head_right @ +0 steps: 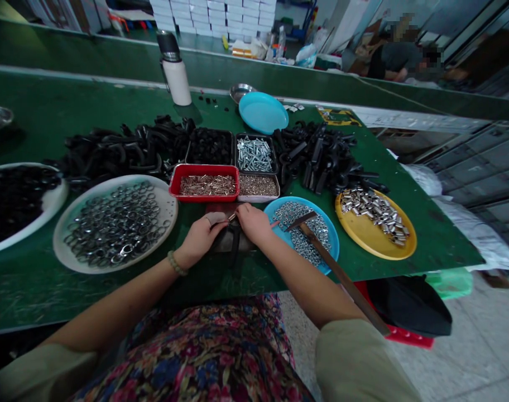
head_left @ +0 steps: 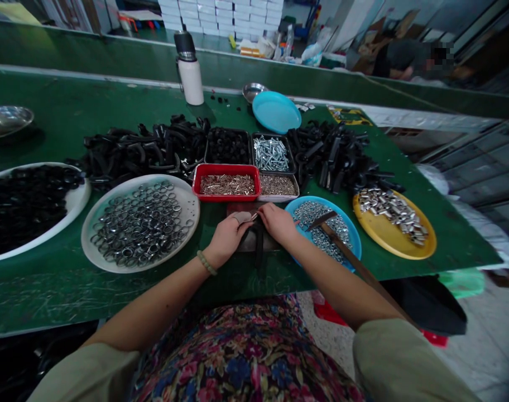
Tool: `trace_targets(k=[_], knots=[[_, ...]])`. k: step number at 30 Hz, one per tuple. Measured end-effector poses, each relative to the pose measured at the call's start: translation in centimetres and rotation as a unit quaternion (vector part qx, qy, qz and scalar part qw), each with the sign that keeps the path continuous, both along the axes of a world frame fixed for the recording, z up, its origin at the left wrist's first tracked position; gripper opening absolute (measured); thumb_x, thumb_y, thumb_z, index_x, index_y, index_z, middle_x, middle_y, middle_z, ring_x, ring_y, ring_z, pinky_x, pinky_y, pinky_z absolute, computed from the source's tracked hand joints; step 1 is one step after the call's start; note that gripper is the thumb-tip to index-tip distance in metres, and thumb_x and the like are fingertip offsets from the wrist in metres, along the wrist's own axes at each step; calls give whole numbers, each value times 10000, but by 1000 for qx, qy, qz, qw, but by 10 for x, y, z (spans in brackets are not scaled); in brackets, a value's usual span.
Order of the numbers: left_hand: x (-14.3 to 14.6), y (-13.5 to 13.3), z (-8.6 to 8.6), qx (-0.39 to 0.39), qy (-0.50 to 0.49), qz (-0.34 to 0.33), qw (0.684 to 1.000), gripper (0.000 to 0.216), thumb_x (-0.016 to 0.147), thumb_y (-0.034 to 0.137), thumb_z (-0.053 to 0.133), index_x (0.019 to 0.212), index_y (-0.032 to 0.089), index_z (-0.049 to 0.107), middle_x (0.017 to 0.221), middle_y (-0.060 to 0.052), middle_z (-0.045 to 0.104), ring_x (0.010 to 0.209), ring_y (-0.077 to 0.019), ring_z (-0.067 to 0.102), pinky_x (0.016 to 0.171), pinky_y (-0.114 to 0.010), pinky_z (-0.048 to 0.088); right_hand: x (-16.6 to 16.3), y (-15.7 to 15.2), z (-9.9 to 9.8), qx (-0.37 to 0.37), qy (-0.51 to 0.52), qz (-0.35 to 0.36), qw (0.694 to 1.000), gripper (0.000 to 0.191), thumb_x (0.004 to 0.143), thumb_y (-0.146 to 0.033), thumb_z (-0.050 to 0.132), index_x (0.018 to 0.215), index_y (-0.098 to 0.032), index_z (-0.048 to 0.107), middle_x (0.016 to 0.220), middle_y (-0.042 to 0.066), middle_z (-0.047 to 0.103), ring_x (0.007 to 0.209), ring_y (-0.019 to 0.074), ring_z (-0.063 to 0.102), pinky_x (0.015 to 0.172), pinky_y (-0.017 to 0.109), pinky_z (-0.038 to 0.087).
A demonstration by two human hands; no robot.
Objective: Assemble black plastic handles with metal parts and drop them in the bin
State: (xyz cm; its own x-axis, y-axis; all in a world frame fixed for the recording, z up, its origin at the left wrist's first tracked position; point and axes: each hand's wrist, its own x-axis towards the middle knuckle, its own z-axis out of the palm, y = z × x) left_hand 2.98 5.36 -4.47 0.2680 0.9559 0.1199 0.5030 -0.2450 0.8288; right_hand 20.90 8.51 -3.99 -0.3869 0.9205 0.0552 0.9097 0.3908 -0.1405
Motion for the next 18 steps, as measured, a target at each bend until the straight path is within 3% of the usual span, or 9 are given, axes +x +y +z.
trace_targets(k=[3,7,14,18], knots=[[3,0,2,51,130,-6,990,223,927,310,469,985,185,644,1093,-58,571,956,-178,577,923,-302,455,4,3,-5,-5,86,-24,996,207,974,-279,423,979,-174,601,983,74,666,928,185,616,774,266,426],[7,2,2,71,221,-25,972,256,950,313,423,998,180,635,1044,-55,558,919,-178,568,902,-305,452,7,6,-10,-9,139,-39,990,192,961,-289,453,949,-185,615,957,56,676,896,178,621,765,266,427],[8,0,5,83,290,-17,953,304,961,358,401,1012,178,640,1036,-63,569,872,-177,592,817,-283,466,5,6,-7,-3,108,-19,994,199,966,-300,444,965,-182,605,970,59,669,918,186,616,770,268,424],[7,-1,6,78,288,-8,954,283,958,354,414,1016,192,638,1048,-58,567,891,-172,598,817,-273,462,2,3,-2,4,33,4,999,229,980,-299,405,1010,-165,589,996,91,649,909,198,612,747,277,426]])
